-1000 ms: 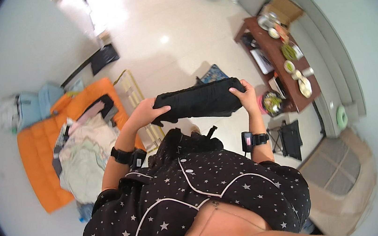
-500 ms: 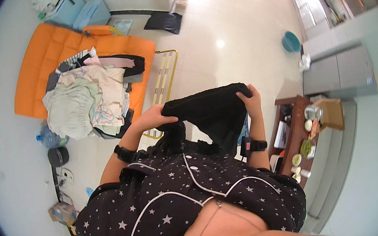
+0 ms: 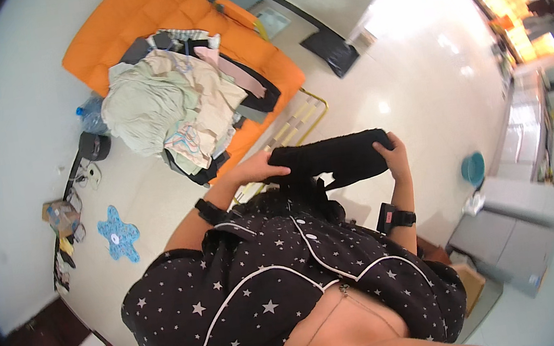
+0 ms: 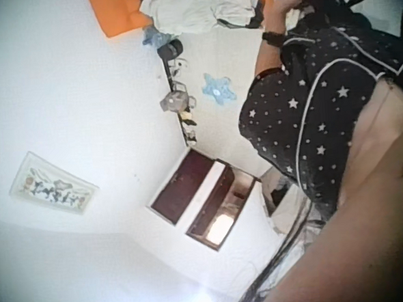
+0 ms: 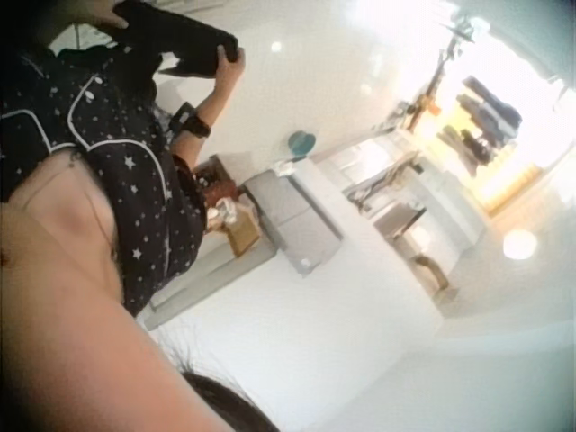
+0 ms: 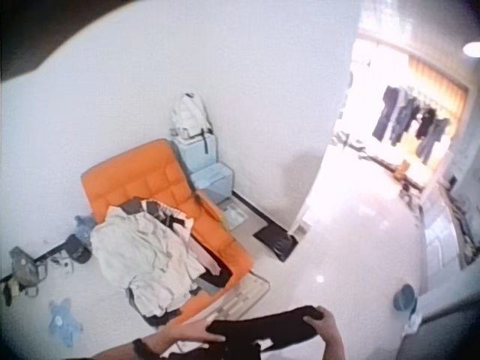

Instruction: The person folds black trousers by hand on a couch and then on a seat cushion, smoothing the fabric after each fold.

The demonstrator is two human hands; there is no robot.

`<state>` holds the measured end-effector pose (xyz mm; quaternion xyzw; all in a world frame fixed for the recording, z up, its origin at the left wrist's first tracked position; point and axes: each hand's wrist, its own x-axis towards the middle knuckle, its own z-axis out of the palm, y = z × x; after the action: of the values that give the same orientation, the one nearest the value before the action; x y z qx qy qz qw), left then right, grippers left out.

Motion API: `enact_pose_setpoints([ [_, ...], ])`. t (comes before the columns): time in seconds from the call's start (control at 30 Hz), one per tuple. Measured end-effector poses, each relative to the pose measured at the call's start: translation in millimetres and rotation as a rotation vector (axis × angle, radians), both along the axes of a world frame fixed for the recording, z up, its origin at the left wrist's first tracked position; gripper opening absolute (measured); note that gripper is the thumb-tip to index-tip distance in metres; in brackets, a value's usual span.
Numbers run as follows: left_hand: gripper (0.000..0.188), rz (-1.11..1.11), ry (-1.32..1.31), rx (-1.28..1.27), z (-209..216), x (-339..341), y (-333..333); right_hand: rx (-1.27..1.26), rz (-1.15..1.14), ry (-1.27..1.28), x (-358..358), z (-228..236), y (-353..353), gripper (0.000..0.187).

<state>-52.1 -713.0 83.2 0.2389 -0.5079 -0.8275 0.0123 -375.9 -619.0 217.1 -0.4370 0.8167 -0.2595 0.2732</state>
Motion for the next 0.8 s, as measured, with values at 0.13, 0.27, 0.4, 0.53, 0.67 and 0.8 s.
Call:
enact_pose_setpoints([
  [0.13,0.042,0.400,0.013,0.217,-96.9,-27.2,19.2,0.155,0.142,-0.021,-34.1,-81.1,-72.3,0.027],
  [0.27,0.047,0.725,-0.341,0.076,-171.5,10.6,-51.1,0.050,0.492,0.124,16.4,-152.6,-208.1,0.038],
  [0.4,0.047,0.831,-0.977,-0.580,-84.7,123.6,-185.6,-0.350,0.832,0.133,115.4,-109.4,-369.9,0.043],
  [0.53,0.053,1.423,-0.802,-0.906,69.0,247.6,-260.2,-0.786,0.917,0.066,236.6,2.3,-472.1,0.047],
  [0.67,0.037,1.800,-0.704,-1.126,174.9,293.9,-265.2,-0.956,0.861,-0.025,300.8,106.3,-471.3,0.043],
  [0.8,0.035,1.778,-0.736,-1.278,228.9,273.0,-222.1,-0.945,0.869,-0.030,298.5,122.6,-456.5,0.040],
])
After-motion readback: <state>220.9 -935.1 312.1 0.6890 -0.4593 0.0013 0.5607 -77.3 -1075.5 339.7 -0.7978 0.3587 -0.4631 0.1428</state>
